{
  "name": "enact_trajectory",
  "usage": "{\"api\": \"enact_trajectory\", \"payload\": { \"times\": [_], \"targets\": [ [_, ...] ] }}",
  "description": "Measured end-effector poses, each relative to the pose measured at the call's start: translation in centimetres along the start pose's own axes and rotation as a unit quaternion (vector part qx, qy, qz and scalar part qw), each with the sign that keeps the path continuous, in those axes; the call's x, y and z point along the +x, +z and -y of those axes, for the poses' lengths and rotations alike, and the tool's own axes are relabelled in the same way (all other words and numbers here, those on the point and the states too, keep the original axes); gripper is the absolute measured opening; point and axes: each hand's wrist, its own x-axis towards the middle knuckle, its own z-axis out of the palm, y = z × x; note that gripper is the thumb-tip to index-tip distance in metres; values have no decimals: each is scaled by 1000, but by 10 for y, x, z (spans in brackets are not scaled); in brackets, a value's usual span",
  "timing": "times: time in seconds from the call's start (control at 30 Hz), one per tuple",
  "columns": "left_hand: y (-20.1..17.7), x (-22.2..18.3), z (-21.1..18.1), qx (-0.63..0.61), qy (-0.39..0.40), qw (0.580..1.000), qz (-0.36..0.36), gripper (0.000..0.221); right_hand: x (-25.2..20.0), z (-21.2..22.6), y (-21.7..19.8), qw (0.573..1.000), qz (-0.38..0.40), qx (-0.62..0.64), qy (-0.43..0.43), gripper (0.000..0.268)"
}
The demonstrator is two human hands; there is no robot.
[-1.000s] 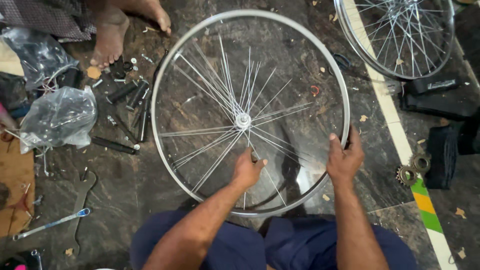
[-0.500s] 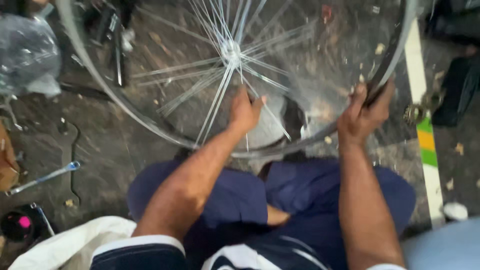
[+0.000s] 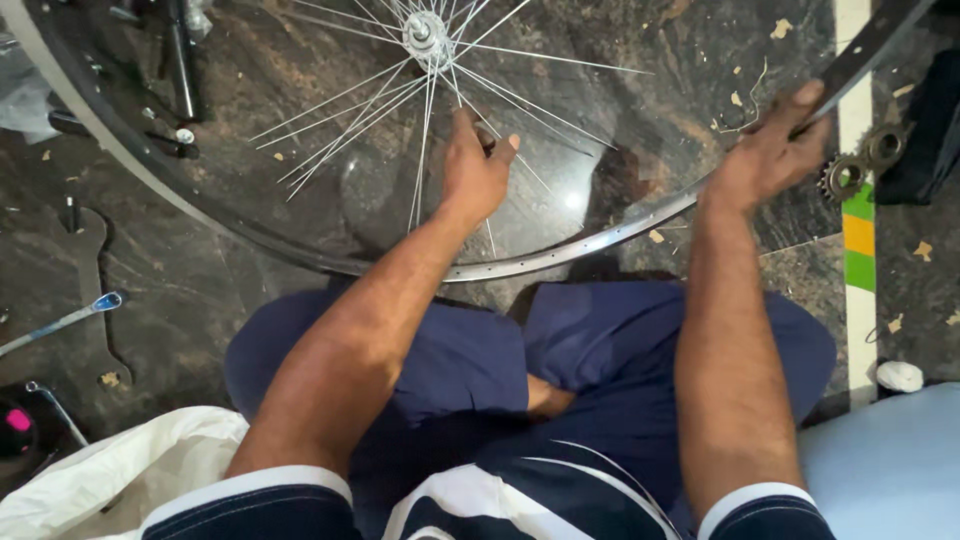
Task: The person threads spokes through the hub of a bicycle rim and fastens them to the rim by hand.
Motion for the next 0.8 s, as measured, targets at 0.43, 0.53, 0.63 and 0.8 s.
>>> {"api": "enact_trajectory", "payload": {
  "times": [0.43, 0.53, 0.63, 0.8],
  "targets": [
    [-3, -1, 7, 98, 35, 994, 13, 58, 29, 25, -20, 986, 38, 47, -154, 40],
    [0, -3, 15, 114, 79, 990, 0, 56, 29, 30, -19, 985, 55, 78, -146, 36],
    [3, -4, 19, 98, 62, 993, 9, 53, 29, 30, -19, 983, 56, 88, -151, 35],
    [5, -12, 17, 57, 23, 998, 14, 59, 47, 24, -6, 970, 68, 24, -232, 33]
  ]
}}
